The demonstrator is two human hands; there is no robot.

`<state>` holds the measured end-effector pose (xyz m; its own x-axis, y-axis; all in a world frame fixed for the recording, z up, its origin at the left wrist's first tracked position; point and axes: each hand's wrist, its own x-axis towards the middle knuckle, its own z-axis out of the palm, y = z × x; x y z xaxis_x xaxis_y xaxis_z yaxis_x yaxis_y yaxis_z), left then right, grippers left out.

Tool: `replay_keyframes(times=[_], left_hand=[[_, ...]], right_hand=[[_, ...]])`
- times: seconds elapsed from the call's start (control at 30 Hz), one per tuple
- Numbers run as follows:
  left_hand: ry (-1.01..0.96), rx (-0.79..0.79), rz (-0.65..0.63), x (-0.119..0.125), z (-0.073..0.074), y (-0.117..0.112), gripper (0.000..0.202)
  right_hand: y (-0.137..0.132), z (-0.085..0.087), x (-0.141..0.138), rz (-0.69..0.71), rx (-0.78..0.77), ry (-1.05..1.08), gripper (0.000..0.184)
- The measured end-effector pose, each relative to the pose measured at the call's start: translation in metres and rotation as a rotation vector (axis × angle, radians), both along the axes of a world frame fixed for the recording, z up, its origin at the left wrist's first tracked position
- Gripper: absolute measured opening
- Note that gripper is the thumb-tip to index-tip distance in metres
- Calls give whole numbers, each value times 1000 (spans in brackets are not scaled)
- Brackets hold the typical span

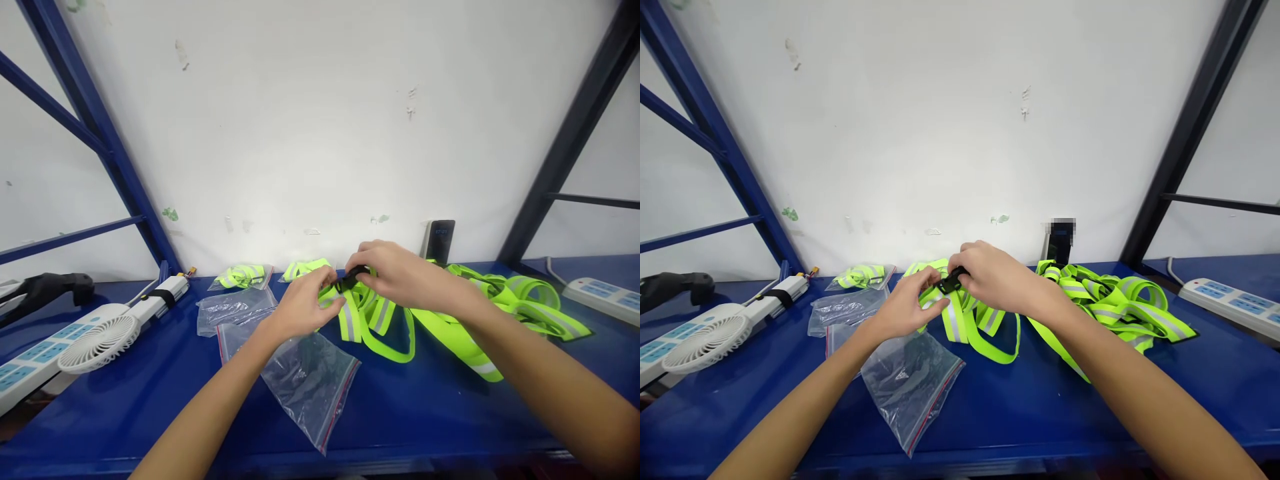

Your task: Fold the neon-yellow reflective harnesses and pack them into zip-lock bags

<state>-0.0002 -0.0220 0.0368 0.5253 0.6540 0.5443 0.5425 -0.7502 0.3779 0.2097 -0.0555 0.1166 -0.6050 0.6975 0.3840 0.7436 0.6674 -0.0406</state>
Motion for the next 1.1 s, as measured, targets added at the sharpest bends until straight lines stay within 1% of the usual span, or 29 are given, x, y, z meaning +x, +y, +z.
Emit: replay_keyframes(times=[0.07,0.1,0.2,0.23,0.27,0.33,0.4,0.5,0.6,0.67,0.73,0.77,0.83,0.93,0.97,1.03,1.1], left_hand=[[3,-2,-9,-1,3,4,31],[-10,-5,3,-2,4,6,31],[-111,-7,123,-1,6,12,28],[-153,-3,171,0,7,13,28],[-192,6,217,2,7,13,28],[-243,17,298,5,9,11,29],[-247,19,354,8,13,8,35],[-180,22,361,8,23,2,48],[-113,60,352,5,35,-1,52],[-107,135,373,4,44,-3,52],[-150,183,378,7,52,-4,55],[-190,177,361,10,55,-4,58],[-286,116,288,19,58,-6,64],[-452,-15,120,35,59,-6,71],[-516,-66,62,39,58,-5,69],[-647,-170,-53,44,57,-4,57],[-741,-283,-176,44,55,-1,43]], right_hand=[[2,-1,4,6,27,102,22],[2,-2,6,16,27,139,24],[0,-6,11,95,-18,176,43],[0,-8,12,118,-19,181,48],[1,-11,11,126,2,192,48],[7,-17,8,100,102,229,42],[15,-23,4,33,218,246,34],[27,-27,1,-65,325,212,27],[33,-23,3,-125,411,190,24],[33,-13,5,-149,492,185,22],[33,-1,5,-172,587,195,21],[33,6,4,-185,630,207,20],[33,19,2,-201,692,249,21],[31,29,-4,-164,706,329,25],[30,30,-6,-139,699,367,26],[26,28,-9,-97,654,483,28],[23,24,-10,-57,544,650,29]])
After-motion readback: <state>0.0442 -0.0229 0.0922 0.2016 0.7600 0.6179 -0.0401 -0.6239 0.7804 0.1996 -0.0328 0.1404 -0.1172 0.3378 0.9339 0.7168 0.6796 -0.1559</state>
